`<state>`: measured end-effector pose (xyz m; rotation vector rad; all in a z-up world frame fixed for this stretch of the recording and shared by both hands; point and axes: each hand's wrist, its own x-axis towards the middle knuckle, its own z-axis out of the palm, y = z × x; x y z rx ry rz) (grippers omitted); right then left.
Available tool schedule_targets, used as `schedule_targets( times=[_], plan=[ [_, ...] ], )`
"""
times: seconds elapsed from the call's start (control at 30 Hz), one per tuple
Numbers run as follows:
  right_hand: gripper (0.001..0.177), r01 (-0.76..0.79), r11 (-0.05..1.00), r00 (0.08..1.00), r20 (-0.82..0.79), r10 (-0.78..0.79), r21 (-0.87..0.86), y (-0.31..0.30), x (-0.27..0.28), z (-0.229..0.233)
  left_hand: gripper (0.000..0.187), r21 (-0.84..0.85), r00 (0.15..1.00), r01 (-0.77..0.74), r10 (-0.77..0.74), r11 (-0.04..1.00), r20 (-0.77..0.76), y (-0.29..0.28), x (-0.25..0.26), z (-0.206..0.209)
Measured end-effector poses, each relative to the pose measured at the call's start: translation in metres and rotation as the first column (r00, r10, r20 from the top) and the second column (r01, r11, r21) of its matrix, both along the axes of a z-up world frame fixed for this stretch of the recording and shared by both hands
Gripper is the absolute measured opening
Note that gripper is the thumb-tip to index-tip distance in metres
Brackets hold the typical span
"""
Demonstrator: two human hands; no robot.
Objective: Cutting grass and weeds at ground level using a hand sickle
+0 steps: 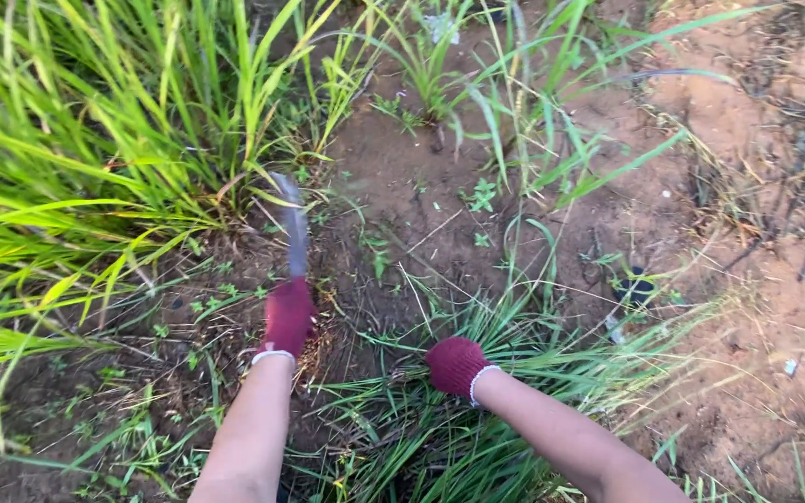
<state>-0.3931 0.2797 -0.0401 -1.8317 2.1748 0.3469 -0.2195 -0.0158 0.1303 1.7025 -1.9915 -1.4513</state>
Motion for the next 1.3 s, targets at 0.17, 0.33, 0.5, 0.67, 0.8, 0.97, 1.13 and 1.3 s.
schedule_targets(
  times=[0.17, 0.33, 0.5, 0.67, 0.8, 0.97, 1.13, 1.3],
  plan=[
    [0.028, 0.086, 0.994, 0.996, -0.002, -0.086, 0.063, -0.01, -0.005, -0.01, 0.054, -0.02, 0.835, 0.498, -0.474, 0.867, 0.279, -0.015, 0.002, -0.034],
    [0.024, 0.089, 0.996, 0.996, 0.011, -0.089, 0.032, -0.014, 0.005, 0.019, 0.081, 0.212, 0.905, 0.285, -0.335, 0.935, 0.261, 0.027, -0.002, 0.135],
    [0.022, 0.1, 0.99, 0.995, -0.013, -0.099, 0.098, -0.019, 0.0, 0.019, 0.05, 0.059, 0.745, 0.603, -0.588, 0.796, 0.317, 0.015, 0.018, 0.024],
    [0.021, 0.186, 0.974, 0.982, 0.019, -0.19, 0.126, -0.031, 0.004, 0.038, 0.087, 0.35, 0.94, 0.319, -0.34, 0.881, 0.0, 0.037, -0.002, 0.156],
    [0.021, 0.137, 0.985, 0.987, 0.072, -0.145, 0.104, -0.035, 0.01, 0.071, 0.054, 0.241, 0.805, 0.527, -0.569, 0.815, 0.166, -0.001, 0.03, -0.032],
    [0.02, 0.126, 0.988, 0.99, 0.053, -0.131, 0.093, -0.034, 0.007, 0.072, 0.045, 0.173, 0.995, -0.099, 0.101, 0.98, 0.001, -0.039, 0.028, -0.018],
    [0.019, 0.083, 0.992, 0.994, 0.061, -0.089, 0.09, -0.04, 0.013, 0.084, 0.044, 0.162, 0.984, 0.131, -0.149, 0.978, 0.101, -0.037, 0.042, -0.015],
    [0.02, 0.156, 0.985, 0.977, 0.133, -0.164, 0.067, -0.054, 0.017, 0.108, 0.047, 0.221, 0.932, -0.274, 0.316, 0.936, -0.18, -0.042, 0.03, -0.026]
  ],
)
